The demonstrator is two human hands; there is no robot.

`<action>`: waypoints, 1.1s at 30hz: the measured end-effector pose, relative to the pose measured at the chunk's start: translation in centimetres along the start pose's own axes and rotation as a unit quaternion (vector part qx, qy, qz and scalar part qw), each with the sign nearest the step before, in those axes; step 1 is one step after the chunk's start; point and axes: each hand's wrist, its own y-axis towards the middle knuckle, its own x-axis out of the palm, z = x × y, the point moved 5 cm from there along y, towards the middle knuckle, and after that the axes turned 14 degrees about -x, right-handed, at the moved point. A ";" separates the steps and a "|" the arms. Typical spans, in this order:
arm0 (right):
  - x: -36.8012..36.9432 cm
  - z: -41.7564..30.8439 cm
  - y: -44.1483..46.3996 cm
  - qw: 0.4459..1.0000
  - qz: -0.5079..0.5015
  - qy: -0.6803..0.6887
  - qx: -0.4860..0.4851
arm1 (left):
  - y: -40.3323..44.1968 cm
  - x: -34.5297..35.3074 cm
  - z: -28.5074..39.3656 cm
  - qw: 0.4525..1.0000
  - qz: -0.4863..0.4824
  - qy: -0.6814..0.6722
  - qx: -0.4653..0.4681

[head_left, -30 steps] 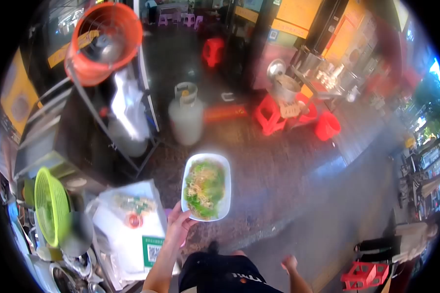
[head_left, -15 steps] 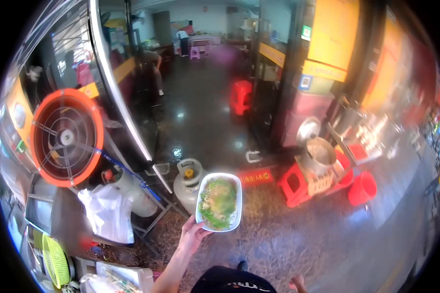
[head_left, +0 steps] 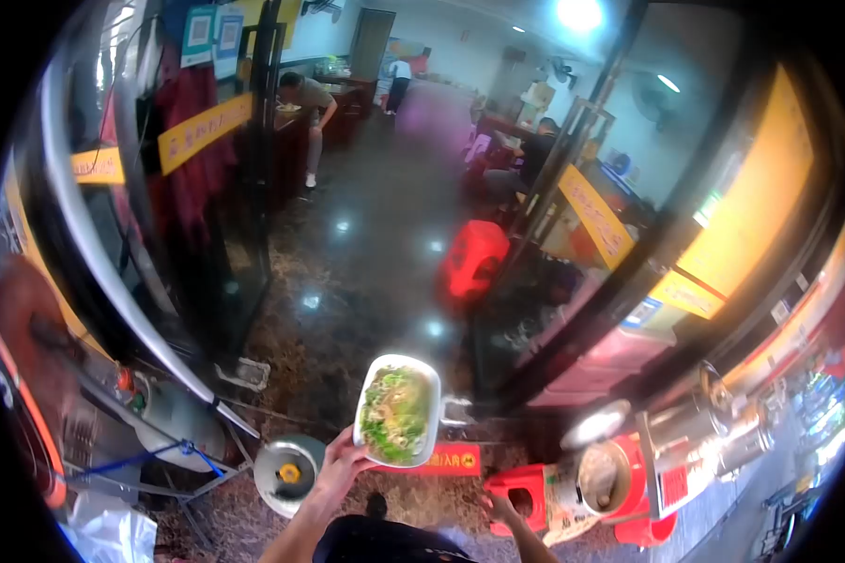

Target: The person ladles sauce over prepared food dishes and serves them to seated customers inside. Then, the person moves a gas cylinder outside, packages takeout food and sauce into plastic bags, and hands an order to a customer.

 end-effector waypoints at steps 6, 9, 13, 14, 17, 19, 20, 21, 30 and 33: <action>0.6 12.3 -4.0 0.949 -0.092 0.012 0.302 | 20.6 0.7 9.1 1.000 -0.008 -0.008 0.010; -0.5 16.4 2.8 0.917 -0.135 0.015 0.375 | 32.3 2.3 13.6 0.999 0.009 0.030 0.010; -2.6 20.9 18.3 0.930 -0.099 0.033 0.353 | 42.1 3.3 19.1 1.000 0.001 0.028 0.002; -3.2 22.0 23.7 0.943 -0.073 0.039 0.322 | 45.3 3.9 20.8 1.000 0.014 0.021 -0.001; -8.9 24.5 46.9 0.989 0.094 0.072 0.088 | 53.8 5.3 25.8 0.999 0.013 0.029 -0.013; -11.5 26.1 61.9 0.986 0.039 -0.131 -0.100 | 56.8 8.1 27.6 0.999 0.002 0.040 -0.025; -20.8 19.5 70.5 0.992 -0.021 -0.125 0.008 | 60.3 8.5 29.0 0.999 0.005 0.040 -0.033; -23.4 18.5 77.3 0.995 0.015 -0.095 -0.041 | 63.0 8.5 30.0 0.999 0.006 0.039 -0.037; -34.9 30.8 106.5 0.994 0.100 0.031 0.015 | 92.3 12.2 35.8 0.995 -0.044 0.052 -0.066; -36.5 36.2 105.6 0.979 0.002 0.043 0.200 | 98.5 14.9 38.1 0.994 -0.035 0.045 -0.090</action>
